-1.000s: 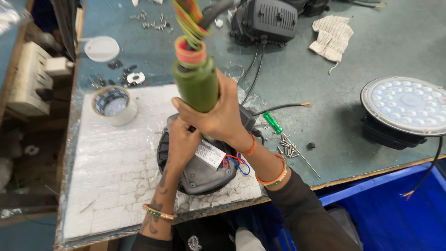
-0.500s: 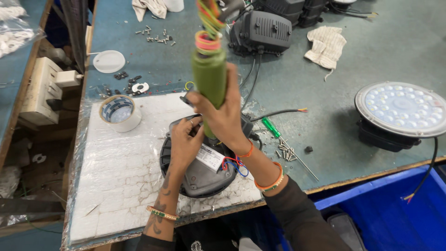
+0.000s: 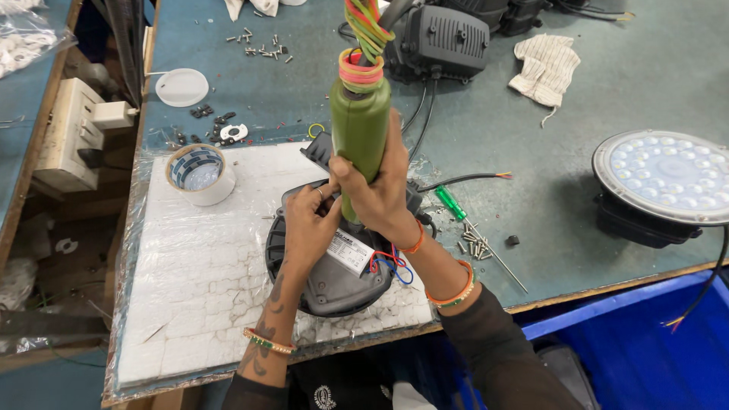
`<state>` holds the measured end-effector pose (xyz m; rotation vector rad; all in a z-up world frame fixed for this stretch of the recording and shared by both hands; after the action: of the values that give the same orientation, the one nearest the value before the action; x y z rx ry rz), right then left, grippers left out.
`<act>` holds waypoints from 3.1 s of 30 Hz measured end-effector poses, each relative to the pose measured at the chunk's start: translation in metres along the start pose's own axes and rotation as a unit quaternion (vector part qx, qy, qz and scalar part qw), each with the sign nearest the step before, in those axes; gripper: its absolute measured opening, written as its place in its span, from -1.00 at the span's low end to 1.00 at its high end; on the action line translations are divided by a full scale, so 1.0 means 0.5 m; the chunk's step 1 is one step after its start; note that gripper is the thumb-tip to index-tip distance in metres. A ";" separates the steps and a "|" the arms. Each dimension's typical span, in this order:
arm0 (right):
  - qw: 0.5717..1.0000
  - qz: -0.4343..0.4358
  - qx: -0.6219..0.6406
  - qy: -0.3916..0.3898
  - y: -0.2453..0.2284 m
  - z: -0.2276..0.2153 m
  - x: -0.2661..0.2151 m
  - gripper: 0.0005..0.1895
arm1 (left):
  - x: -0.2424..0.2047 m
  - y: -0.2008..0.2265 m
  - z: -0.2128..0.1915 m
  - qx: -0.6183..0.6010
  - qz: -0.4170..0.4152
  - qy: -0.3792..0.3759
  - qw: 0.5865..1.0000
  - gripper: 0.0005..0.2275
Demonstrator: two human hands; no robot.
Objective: The person assembles an LED floodlight by connecting internal wires, securing the housing, and using a green pneumatic tool to fasten screws. The person handles the light fixture, wires, and screws throughout the process.
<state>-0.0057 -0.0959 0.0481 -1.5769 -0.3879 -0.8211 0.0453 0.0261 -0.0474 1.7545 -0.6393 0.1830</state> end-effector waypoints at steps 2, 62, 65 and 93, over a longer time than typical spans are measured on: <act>0.999 0.015 0.043 0.000 0.010 0.002 0.007 -0.46 | 0.002 -0.005 0.000 0.009 -0.002 -0.004 1.000 -0.76; 0.991 -0.047 -0.064 -0.109 0.029 -0.038 -0.014 -0.45 | 0.009 0.011 -0.008 -0.080 0.063 -0.068 0.992 -0.70; 0.992 -0.041 -0.042 -0.113 0.013 -0.035 -0.012 -0.56 | 0.010 0.027 -0.020 -0.081 0.087 -0.059 0.991 -0.70; 0.996 -0.057 -0.054 -0.042 -0.206 -0.104 0.112 -0.53 | -0.012 0.018 -0.016 0.038 0.016 0.069 0.997 -0.82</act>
<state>-0.0505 -0.1376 0.1608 -1.7053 -0.5057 -0.8773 0.0376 0.0340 -0.0400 1.7876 -0.5669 0.3528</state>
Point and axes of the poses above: each hand's wrist, its own x-axis towards the middle knuckle, its own z-axis out of the palm, y = z × x, the point moved 2 cm from there along x, towards the middle knuckle, and after that the axes turned 7 degrees about -x, right-handed, at the moved point
